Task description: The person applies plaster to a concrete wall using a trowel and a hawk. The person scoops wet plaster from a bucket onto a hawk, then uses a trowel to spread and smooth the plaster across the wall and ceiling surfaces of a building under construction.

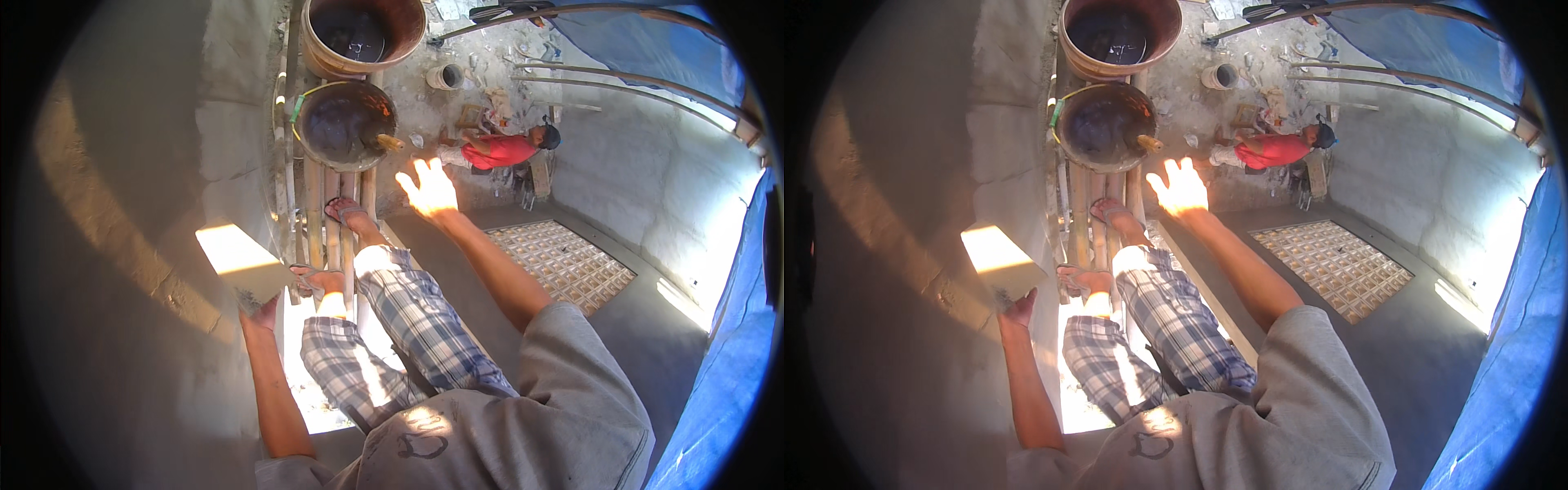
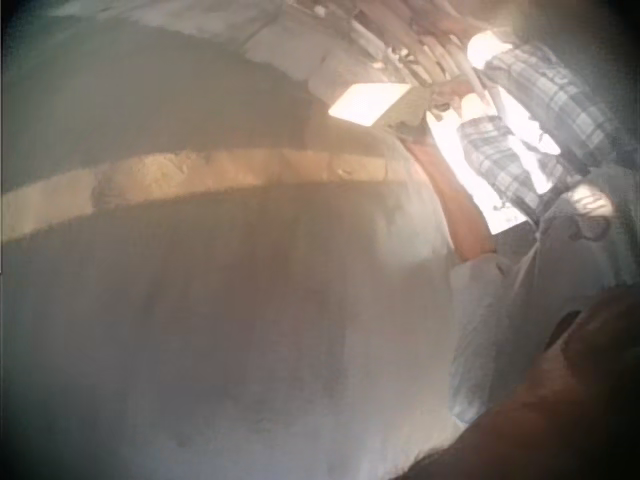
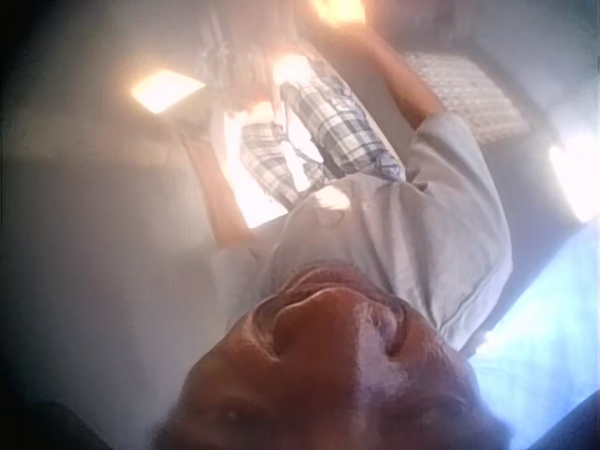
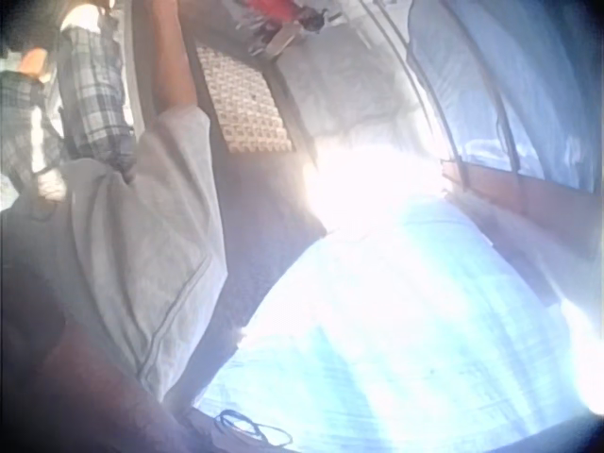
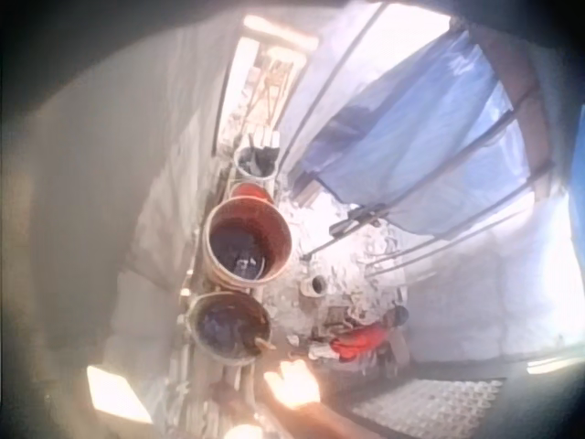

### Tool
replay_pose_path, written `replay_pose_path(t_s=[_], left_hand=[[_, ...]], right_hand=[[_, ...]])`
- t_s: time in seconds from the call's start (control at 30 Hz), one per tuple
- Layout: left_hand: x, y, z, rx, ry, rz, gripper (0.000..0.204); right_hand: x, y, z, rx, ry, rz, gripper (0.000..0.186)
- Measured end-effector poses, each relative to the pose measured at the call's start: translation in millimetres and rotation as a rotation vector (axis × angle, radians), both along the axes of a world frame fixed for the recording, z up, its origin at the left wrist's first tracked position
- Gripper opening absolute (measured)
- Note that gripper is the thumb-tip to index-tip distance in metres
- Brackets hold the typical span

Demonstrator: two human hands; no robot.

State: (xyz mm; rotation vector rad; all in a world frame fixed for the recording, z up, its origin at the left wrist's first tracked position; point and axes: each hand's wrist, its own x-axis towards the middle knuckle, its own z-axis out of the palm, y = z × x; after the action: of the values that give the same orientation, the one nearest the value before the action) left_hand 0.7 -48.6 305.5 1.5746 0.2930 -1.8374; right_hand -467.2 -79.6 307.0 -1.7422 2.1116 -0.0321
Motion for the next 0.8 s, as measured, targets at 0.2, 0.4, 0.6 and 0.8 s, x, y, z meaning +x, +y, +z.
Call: replay_pose_path(t_s=[0.2, 0.4, 0.6, 0.8], left_hand=[[-3, -27, -130, -0.158, 0.256, 0.081, 0.046], [15, -48, -279, -0.431, 0.462, -0.062, 0.046], [-83, -133, -284, -0.328, 0.693, 0.137, 0.047], [-133, -186, -309, -0.671, 0.439, -0.113, 0.054]], right_hand=[[-10, -62, -70, -0.006, 0.140, -0.093, 0.058], [-14, -56, -136, 0.095, 0.180, 0.133, 0.037], [-11, -69, -158, 0.068, 0.360, 0.241, 0.018], [0, -100, -161, 0.136, 0.555, 0.565, 0.015]])
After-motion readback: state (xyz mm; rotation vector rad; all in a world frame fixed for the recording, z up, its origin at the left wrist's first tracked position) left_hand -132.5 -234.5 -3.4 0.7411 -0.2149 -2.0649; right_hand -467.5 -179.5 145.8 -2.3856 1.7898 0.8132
